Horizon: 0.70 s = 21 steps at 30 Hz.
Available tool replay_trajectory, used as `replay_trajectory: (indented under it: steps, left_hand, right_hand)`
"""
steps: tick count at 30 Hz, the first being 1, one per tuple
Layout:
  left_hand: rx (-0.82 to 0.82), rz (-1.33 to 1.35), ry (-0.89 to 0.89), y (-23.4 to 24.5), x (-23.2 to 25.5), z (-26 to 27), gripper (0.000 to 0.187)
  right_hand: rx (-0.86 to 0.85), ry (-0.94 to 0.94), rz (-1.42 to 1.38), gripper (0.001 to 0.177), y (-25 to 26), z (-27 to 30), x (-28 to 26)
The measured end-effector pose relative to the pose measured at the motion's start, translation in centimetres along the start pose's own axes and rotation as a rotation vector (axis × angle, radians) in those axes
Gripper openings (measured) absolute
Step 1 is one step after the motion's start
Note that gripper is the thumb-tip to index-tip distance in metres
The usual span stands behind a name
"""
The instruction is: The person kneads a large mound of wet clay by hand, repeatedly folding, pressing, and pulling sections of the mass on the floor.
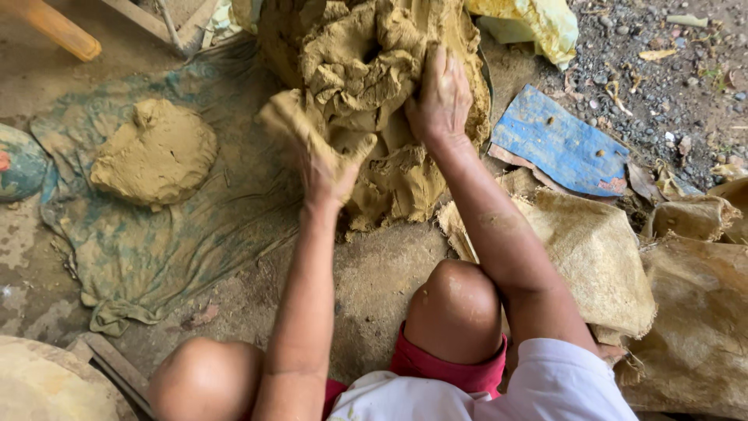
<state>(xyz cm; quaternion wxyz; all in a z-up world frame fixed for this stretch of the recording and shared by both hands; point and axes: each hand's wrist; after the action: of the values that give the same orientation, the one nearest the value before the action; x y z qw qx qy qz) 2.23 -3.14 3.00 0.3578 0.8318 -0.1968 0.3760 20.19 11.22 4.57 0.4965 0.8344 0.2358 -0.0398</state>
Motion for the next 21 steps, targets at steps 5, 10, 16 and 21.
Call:
replay_trajectory:
  steps: [5, 10, 16, 21]
  left_hand:
    - [0.101, -0.336, -0.419, -1.9, 0.7, -0.8, 0.143]
    - [0.054, -0.929, -0.572, -5.2, -2.6, -5.8, 0.106]
    - [-0.028, -0.477, -0.458, -4.7, -1.6, -9.3, 0.087]
    - [-0.129, -0.31, -0.267, -6.3, -2.2, -14.5, 0.092]
  right_hand:
    - [0.282, 0.216, 0.209, 0.061, 0.7, 1.2, -1.2]
    - [0.51, 0.434, 0.327, 0.072, 2.4, -0.6, -1.6]
    - [-0.099, 0.214, -0.044, 0.048, 3.6, -2.3, -1.9]
    - [-0.153, -0.06, -0.274, 0.061, 0.1, -7.7, 0.1]
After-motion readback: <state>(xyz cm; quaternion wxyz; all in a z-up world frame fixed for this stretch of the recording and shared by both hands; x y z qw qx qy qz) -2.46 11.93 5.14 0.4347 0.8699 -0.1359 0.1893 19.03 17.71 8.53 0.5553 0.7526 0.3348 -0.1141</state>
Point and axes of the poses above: each hand's wrist, its own z-axis away from the middle knuckle, its own y-axis out of the back of the hand, x = y × z, and after that the axes turned 1 degree about -x, right-handed
